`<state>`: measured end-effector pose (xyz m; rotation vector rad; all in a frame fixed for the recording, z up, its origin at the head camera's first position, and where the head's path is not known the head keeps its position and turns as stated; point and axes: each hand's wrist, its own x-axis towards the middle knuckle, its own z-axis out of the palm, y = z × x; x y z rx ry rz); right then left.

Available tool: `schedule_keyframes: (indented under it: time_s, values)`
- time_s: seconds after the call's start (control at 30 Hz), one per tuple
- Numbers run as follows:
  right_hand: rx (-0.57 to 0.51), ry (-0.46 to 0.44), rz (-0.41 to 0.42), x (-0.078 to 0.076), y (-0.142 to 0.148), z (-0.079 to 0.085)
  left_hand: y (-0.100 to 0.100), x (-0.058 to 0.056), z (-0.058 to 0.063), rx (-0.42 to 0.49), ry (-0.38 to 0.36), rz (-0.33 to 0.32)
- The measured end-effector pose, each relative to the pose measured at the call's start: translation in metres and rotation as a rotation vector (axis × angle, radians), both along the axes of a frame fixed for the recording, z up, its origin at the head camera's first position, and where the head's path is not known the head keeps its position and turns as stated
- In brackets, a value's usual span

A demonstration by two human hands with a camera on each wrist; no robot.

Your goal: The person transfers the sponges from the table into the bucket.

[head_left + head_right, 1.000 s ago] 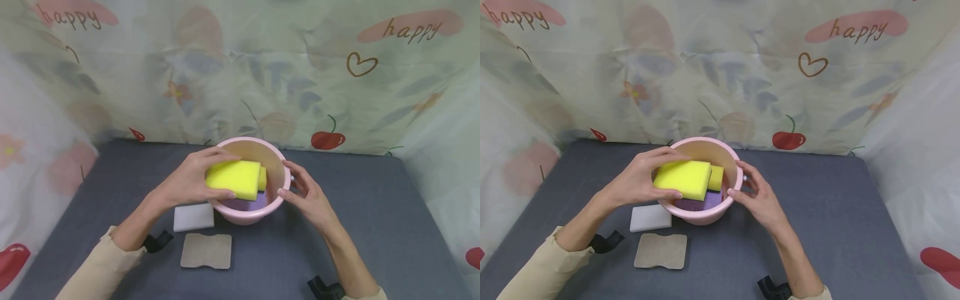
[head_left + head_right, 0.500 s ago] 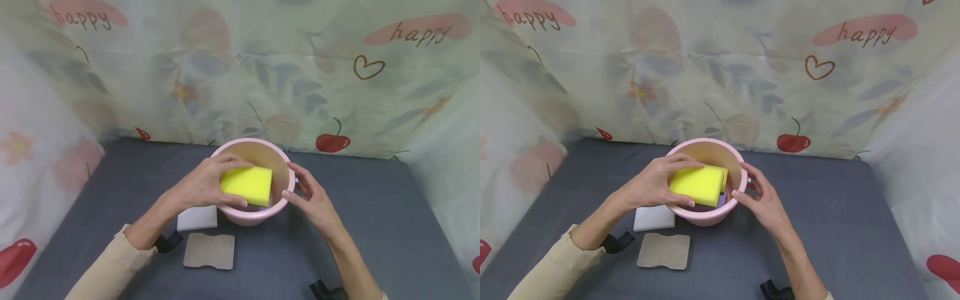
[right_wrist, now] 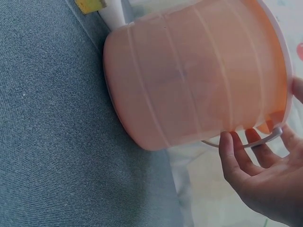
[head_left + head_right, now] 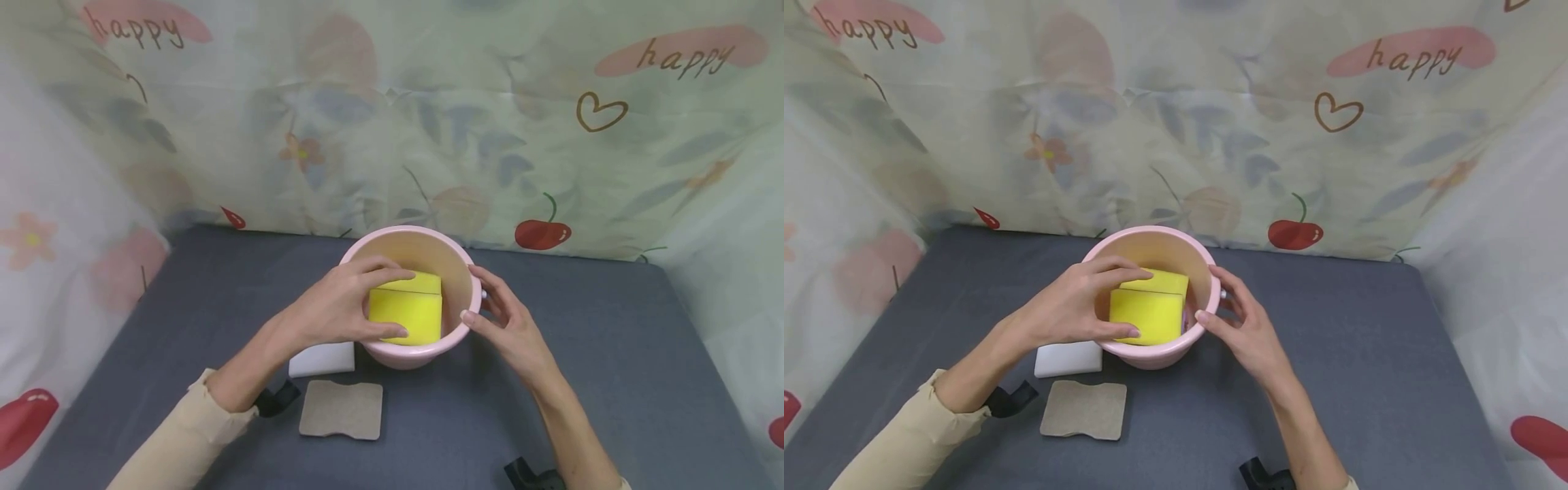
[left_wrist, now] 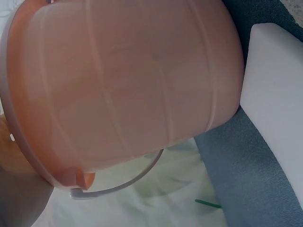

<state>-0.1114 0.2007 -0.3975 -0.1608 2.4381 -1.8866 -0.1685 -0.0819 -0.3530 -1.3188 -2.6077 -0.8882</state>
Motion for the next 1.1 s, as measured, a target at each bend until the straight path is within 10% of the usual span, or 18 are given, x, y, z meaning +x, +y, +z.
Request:
schedule_keyframes:
  time_s: [1.1]
  values:
    - [-0.011,0.015,-0.001,0.001,0.000,-0.002,-0.062,0.009,-0.015,0.217,0.074,0.136]
